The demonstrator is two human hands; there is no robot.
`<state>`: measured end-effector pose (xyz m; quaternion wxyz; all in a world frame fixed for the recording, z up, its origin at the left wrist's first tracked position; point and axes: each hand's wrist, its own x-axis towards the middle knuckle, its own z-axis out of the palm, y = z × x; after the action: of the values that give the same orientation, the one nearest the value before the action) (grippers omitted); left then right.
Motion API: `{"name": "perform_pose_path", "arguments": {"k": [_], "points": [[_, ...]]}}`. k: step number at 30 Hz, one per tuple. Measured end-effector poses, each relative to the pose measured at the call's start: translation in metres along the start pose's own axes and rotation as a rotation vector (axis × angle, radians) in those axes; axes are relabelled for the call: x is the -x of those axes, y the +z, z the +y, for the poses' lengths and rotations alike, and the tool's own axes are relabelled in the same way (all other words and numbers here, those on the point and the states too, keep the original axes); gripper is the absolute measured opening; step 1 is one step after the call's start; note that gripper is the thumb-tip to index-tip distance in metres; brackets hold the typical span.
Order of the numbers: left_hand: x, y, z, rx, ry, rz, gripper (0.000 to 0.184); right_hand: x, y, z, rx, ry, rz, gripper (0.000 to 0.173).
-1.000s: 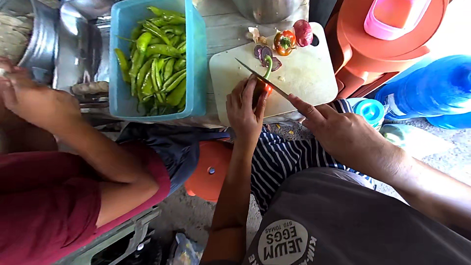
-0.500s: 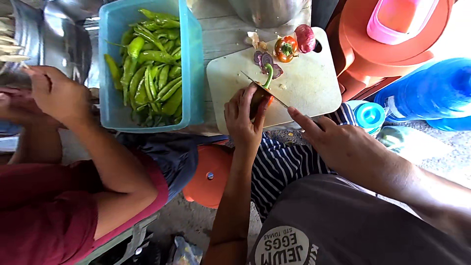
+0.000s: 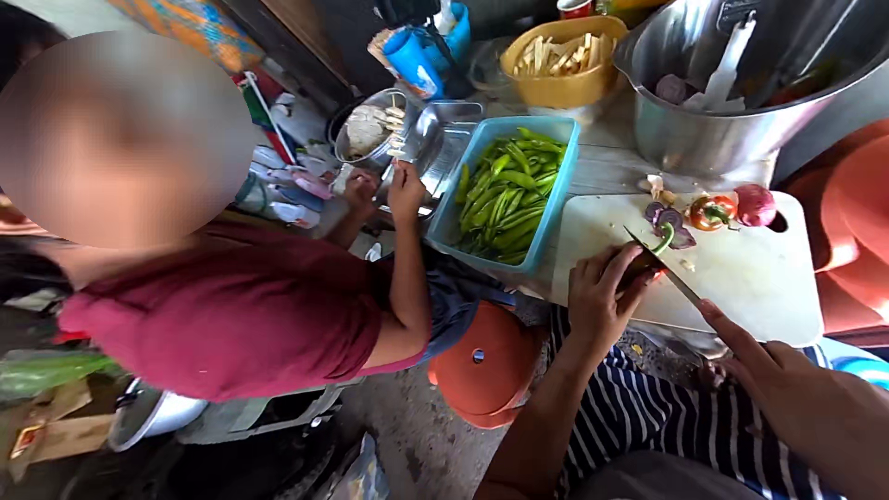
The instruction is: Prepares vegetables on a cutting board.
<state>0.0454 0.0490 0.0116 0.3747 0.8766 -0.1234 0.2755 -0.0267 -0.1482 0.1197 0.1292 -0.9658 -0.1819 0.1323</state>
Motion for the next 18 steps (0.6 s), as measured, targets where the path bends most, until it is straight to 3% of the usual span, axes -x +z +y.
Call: {"name": "perform_pose_path", "arguments": {"k": [3,7,12,16,18], "points": [[-0.003,-0.003,-0.003,0.012,-0.013,-0.03,0.037,-0.017,-0.002,0.004,0.004,-0.056,0.032,0.054],[-0.006,-0.007,-0.008,-0.006,-0.029,-0.06,0.037,-0.03,-0.019,0.0,0.039,-0.017,-0.199,0.057],[-0.007,-0.002,-0.011,0.002,-0.021,-0.035,0.036,-0.005,-0.018,-0.002,0.107,0.016,-0.164,0.06],[-0.01,-0.004,-0.016,0.038,-0.007,-0.072,0.038,-0.023,-0.023,0.001,0.019,-0.048,-0.175,0.063],[-0.011,-0.004,-0.016,0.036,-0.011,-0.071,0.039,-0.035,-0.033,-0.001,-0.022,-0.027,-0.261,0.061]]}}
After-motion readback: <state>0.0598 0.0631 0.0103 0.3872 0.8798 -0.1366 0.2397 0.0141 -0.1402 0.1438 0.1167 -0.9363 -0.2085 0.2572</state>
